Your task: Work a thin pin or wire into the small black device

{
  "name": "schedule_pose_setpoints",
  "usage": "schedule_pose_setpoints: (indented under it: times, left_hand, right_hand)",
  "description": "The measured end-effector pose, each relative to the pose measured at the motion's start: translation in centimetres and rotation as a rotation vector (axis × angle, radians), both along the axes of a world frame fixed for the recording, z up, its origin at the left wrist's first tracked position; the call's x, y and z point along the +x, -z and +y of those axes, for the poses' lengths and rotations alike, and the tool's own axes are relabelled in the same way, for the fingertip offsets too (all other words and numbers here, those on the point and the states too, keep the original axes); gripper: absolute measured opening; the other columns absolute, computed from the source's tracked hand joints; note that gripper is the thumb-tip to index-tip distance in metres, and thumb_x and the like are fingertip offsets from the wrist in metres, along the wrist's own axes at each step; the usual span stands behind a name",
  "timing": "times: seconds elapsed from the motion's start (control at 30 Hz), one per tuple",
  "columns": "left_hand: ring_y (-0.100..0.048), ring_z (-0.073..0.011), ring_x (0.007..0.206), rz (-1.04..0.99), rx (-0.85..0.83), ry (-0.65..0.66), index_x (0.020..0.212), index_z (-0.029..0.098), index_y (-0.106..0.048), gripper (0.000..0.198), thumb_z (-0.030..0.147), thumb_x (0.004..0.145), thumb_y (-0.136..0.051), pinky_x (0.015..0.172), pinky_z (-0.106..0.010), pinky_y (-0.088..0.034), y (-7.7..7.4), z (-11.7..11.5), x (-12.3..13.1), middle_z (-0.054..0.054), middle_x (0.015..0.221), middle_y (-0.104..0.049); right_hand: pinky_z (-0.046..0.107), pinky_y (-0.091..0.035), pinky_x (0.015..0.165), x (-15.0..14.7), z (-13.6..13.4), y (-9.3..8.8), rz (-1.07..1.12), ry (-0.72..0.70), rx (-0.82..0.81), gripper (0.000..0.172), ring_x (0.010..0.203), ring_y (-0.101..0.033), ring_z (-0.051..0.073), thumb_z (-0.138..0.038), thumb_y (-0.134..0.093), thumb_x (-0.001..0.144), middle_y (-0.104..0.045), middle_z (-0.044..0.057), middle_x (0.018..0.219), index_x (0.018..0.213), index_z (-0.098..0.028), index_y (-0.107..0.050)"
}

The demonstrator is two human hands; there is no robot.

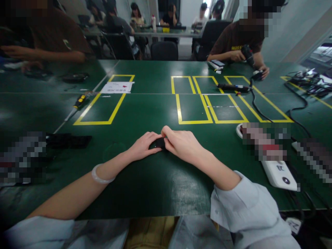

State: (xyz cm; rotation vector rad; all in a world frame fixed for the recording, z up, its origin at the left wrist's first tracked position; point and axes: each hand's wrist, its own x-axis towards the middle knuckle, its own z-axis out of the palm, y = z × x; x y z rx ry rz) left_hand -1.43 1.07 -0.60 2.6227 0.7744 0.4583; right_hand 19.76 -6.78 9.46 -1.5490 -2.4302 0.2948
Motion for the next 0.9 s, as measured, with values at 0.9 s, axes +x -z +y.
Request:
schedule_pose_setpoints:
  times: [0.9]
  left_hand:
    - [-0.052, -0.0243, 0.103, 0.011, -0.003, 0.004, 0.134, 0.023, -0.047, 0.048, 0.047, 0.092, -0.053, 0.091, -0.038, -0.043, -0.1, 0.0, -0.1, -0.008, 0.116, -0.057]
  right_hand:
    - [0.023, -0.031, 0.06, 1.5, 0.7, 0.2, 0.326, 0.073, 0.084, 0.009, 0.059, -0.048, 0.011, -0.028, -0.042, 0.091, -0.053, -0.003, 0.07, 0.091, -0.021, -0.047]
